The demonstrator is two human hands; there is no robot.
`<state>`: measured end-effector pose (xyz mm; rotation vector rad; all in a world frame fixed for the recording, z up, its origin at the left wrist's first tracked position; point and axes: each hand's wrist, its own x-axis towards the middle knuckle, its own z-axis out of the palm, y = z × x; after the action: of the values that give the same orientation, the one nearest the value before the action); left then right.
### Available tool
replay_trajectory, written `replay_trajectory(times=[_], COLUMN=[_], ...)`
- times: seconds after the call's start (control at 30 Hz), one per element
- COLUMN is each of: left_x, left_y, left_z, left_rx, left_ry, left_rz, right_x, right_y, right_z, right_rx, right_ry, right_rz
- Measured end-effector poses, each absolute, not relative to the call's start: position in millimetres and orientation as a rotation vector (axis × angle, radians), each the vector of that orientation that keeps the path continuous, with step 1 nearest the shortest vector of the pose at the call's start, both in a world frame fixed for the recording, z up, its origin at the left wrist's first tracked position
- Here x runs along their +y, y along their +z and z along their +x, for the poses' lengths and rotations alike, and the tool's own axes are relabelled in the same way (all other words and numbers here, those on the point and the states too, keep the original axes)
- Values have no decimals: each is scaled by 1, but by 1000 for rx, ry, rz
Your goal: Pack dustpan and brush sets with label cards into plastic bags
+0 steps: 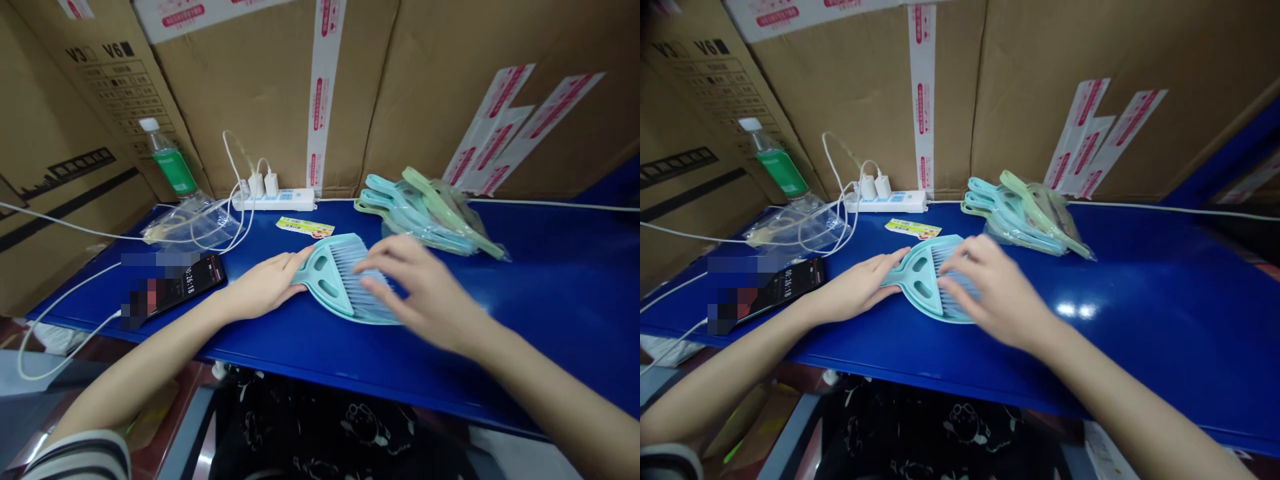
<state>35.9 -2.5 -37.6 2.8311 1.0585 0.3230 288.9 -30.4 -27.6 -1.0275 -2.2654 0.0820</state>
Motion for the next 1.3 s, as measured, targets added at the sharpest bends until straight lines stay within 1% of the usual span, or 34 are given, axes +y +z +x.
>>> replay_trajectory(times=[0.03,0.1,0.23,0.3,0.47,0.57,0.63,0.83,1.0,1.13,1.23,1.3], left_x=[-3,-5,-8,-8,-7,0,8,53,98,124,137,143], left_y=[-38,-39,-39,-39,-37,-25,-12,18,15,11,9,5], left_z=[38,40,42,43,44,35,25,11,39,66,83,91], left_rx=[1057,1046,999,967,959,1005,1094,1523,1470,1518,1524,1547], left_ry=[320,316,317,336,432,509,565,421,296,286,243,209], left_rz=[2842,2861,2876,2881,2889,2873,2897,2915,2868,2824,2809,2798], right_x=[-35,-41,-43,-43,-48,-51,-52,-51,-48,-44,-39,-33], right_y=[-31,-40,-49,-48,-44,-41,-38,-28,-19,-15,-14,-13], right_z=[282,270,261,260,262,268,273,281,282,288,294,301], right_rx=[-2359,-2448,-2433,-2411,-2386,-2378,-2374,-2481,-2692,-2761,-2667,-2536], right_ry=[110,94,183,167,-128,-314,-353,-257,-173,-118,-59,-86], right_rz=[-970,-1003,-1094,-1093,-1053,-1109,-1195,-1570,-1826,-1871,-1817,-1769])
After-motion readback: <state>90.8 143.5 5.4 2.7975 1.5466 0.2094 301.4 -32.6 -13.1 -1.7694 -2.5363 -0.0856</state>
